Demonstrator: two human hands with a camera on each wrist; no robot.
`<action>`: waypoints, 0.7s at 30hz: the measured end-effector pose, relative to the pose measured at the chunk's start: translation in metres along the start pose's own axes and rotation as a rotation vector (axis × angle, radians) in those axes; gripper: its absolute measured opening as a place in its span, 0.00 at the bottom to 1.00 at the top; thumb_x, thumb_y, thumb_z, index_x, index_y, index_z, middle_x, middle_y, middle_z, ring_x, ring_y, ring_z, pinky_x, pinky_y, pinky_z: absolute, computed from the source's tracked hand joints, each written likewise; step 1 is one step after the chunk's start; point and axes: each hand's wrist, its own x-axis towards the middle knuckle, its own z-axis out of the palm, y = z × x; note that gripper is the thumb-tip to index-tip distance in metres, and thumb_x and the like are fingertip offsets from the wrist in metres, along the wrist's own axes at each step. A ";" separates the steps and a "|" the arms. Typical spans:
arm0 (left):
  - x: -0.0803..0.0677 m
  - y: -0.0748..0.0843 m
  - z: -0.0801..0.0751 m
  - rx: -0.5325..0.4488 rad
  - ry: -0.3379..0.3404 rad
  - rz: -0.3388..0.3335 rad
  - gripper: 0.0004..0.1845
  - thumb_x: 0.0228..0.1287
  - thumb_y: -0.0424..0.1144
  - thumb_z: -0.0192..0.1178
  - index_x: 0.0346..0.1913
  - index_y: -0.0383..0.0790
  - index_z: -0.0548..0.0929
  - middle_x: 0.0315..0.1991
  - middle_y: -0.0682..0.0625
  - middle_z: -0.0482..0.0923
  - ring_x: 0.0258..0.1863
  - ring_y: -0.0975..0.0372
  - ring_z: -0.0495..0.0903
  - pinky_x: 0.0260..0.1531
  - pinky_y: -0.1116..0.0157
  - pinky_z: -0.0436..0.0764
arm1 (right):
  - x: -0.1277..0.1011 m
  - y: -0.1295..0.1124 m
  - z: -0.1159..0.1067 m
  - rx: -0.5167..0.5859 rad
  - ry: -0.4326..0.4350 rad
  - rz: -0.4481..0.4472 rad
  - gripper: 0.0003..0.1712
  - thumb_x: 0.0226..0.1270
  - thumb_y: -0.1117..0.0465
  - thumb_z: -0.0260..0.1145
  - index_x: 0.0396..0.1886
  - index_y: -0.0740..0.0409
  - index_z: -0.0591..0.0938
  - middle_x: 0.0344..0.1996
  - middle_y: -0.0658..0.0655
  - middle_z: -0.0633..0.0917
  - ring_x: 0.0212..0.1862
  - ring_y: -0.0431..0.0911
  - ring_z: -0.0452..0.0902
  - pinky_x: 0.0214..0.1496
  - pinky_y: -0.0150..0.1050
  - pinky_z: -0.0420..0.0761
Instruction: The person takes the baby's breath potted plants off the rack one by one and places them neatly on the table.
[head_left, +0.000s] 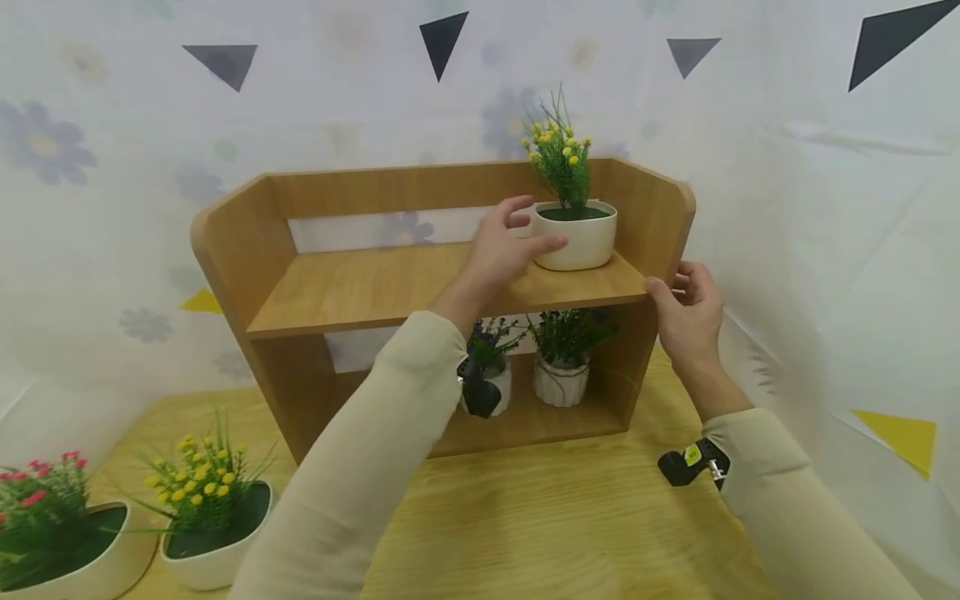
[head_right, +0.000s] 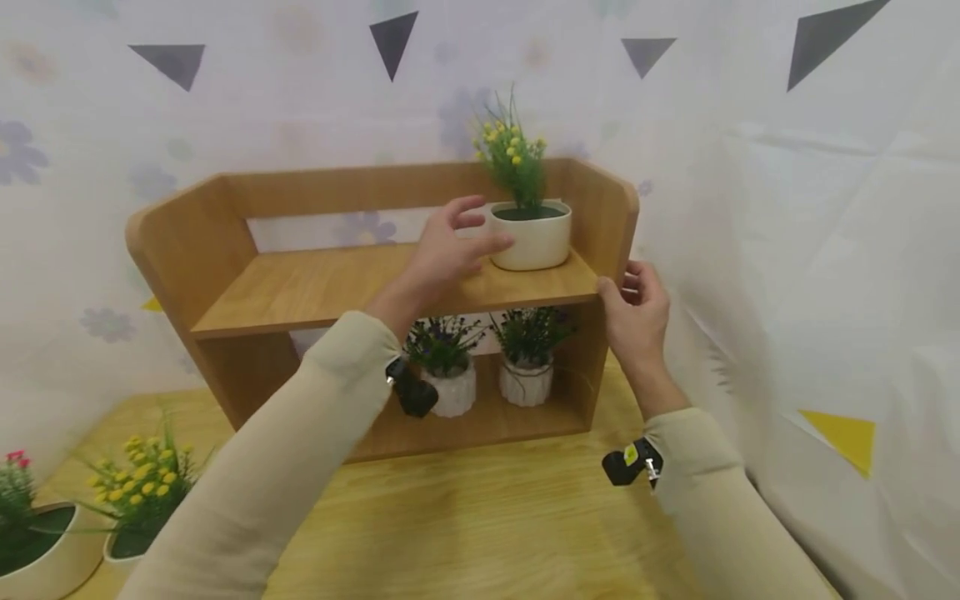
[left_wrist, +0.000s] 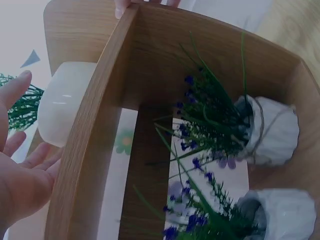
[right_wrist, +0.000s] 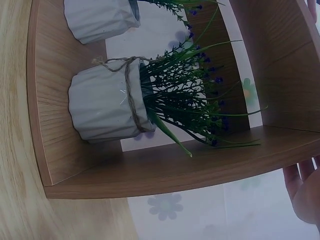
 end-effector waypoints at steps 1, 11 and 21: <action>0.002 -0.001 0.001 0.012 0.003 -0.012 0.42 0.58 0.43 0.76 0.74 0.45 0.68 0.69 0.42 0.68 0.63 0.50 0.73 0.55 0.56 0.79 | 0.000 0.000 0.000 -0.002 -0.001 -0.004 0.10 0.65 0.67 0.68 0.45 0.60 0.83 0.32 0.47 0.82 0.34 0.41 0.77 0.40 0.32 0.77; 0.015 -0.007 -0.005 0.086 0.032 -0.062 0.46 0.56 0.46 0.76 0.76 0.46 0.65 0.71 0.40 0.64 0.66 0.49 0.69 0.61 0.53 0.75 | -0.005 0.003 0.003 0.002 -0.013 -0.048 0.14 0.65 0.68 0.68 0.48 0.70 0.80 0.32 0.46 0.82 0.34 0.40 0.77 0.40 0.32 0.76; 0.023 -0.008 -0.004 0.108 -0.049 -0.091 0.48 0.56 0.46 0.76 0.77 0.48 0.62 0.72 0.42 0.63 0.68 0.51 0.67 0.66 0.54 0.69 | -0.007 0.003 0.004 -0.005 -0.017 -0.053 0.16 0.65 0.68 0.68 0.50 0.73 0.79 0.32 0.46 0.81 0.33 0.40 0.77 0.40 0.32 0.76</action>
